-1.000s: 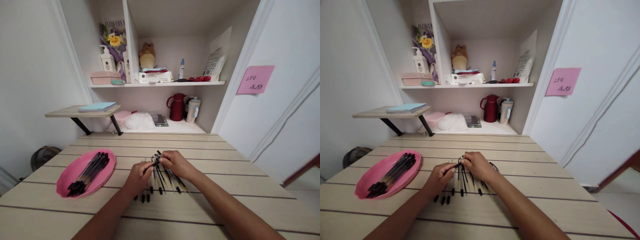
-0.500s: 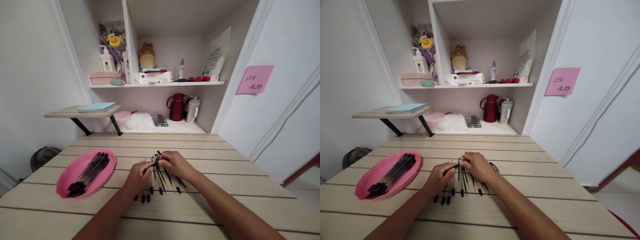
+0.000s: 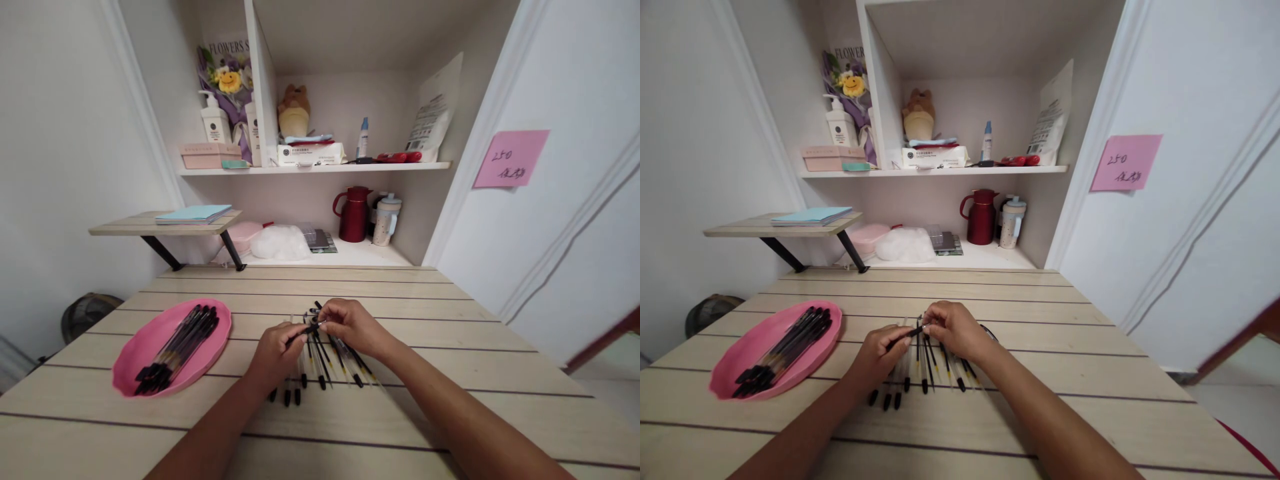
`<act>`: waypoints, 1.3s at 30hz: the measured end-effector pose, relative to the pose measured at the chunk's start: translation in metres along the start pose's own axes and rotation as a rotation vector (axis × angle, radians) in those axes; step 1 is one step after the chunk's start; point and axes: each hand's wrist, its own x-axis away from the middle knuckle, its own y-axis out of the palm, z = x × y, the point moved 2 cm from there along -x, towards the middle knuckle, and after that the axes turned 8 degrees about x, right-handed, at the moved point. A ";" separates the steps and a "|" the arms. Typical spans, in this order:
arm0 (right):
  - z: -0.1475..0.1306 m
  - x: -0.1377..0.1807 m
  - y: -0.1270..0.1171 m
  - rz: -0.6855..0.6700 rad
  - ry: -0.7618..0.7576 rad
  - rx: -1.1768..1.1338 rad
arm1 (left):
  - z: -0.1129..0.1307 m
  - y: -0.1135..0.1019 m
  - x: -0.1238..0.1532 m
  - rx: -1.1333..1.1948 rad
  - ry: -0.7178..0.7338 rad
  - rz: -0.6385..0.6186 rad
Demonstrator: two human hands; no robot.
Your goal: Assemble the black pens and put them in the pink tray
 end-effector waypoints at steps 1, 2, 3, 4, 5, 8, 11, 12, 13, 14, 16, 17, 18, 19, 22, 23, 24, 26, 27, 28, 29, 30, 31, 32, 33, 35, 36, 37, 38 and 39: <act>0.000 0.000 0.000 0.003 -0.010 0.004 | -0.001 0.000 0.000 -0.014 -0.003 -0.007; 0.000 0.000 0.000 0.005 -0.017 0.014 | -0.001 0.000 0.000 -0.029 -0.006 -0.013; 0.000 -0.001 0.000 0.007 -0.018 0.024 | -0.002 0.000 0.000 -0.045 -0.010 -0.018; 0.000 -0.001 0.000 0.006 -0.018 0.034 | -0.003 0.000 0.000 -0.060 -0.013 -0.021; 0.000 -0.001 0.000 0.004 -0.020 0.043 | -0.004 0.000 0.000 -0.069 -0.013 -0.020; -0.001 -0.001 0.002 -0.002 -0.020 0.066 | -0.004 -0.001 0.000 -0.056 -0.007 -0.002; 0.002 -0.001 -0.002 -0.021 0.029 0.047 | -0.005 -0.001 0.000 0.011 -0.027 0.024; 0.003 -0.001 -0.005 -0.016 0.055 0.038 | -0.005 -0.001 0.000 0.039 -0.045 0.034; 0.005 -0.001 -0.010 0.001 0.083 0.037 | -0.006 -0.001 0.000 0.070 -0.066 0.050; 0.008 -0.002 -0.016 0.025 0.113 0.048 | -0.007 -0.001 0.000 0.105 -0.088 0.069; 0.015 -0.002 -0.030 0.065 0.182 0.115 | -0.009 0.001 0.000 0.187 -0.142 0.119; 0.019 -0.001 -0.036 0.054 0.217 0.161 | -0.011 0.002 0.000 0.235 -0.180 0.150; 0.023 -0.001 -0.041 0.031 0.258 0.207 | -0.014 0.003 0.000 0.288 -0.224 0.180; 0.027 0.000 -0.045 -0.007 0.293 0.251 | -0.016 0.004 -0.001 0.349 -0.276 0.207; 0.038 0.008 -0.051 -0.172 0.394 0.386 | -0.019 0.005 -0.002 0.545 -0.397 0.271; 0.040 0.012 -0.051 -0.216 0.417 0.438 | -0.019 0.004 -0.002 0.610 -0.411 0.286; 0.042 0.017 -0.051 -0.249 0.436 0.489 | -0.019 0.004 -0.002 0.671 -0.414 0.296; 0.044 0.026 -0.051 -0.269 0.453 0.575 | -0.017 0.002 -0.002 0.780 -0.409 0.302; 0.045 0.031 -0.051 -0.265 0.453 0.603 | -0.017 0.001 -0.002 0.825 -0.410 0.298; 0.045 0.036 -0.050 -0.258 0.452 0.623 | -0.016 0.000 -0.002 0.865 -0.416 0.292; 0.045 0.041 -0.048 -0.248 0.452 0.637 | -0.016 0.000 -0.001 0.898 -0.422 0.285; 0.045 0.045 -0.046 -0.237 0.454 0.652 | -0.016 0.000 -0.001 0.928 -0.430 0.276; 0.045 0.049 -0.043 -0.227 0.462 0.668 | -0.015 0.001 -0.001 0.956 -0.437 0.266; 0.045 0.052 -0.040 -0.220 0.478 0.686 | -0.015 0.001 -0.001 0.986 -0.445 0.251; 0.046 0.055 -0.037 -0.215 0.499 0.704 | -0.014 0.002 -0.001 1.018 -0.455 0.233; 0.047 0.059 -0.030 -0.208 0.543 0.734 | -0.014 0.004 -0.001 1.076 -0.485 0.195; 0.048 0.060 -0.027 -0.203 0.557 0.743 | -0.014 0.004 -0.001 1.100 -0.501 0.174; 0.049 0.061 -0.025 -0.198 0.561 0.747 | -0.014 0.005 -0.001 1.120 -0.513 0.149; 0.050 0.061 -0.023 -0.194 0.561 0.748 | -0.013 0.005 0.000 1.135 -0.521 0.122; 0.052 0.061 -0.022 -0.191 0.552 0.747 | -0.012 0.006 0.000 1.145 -0.523 0.093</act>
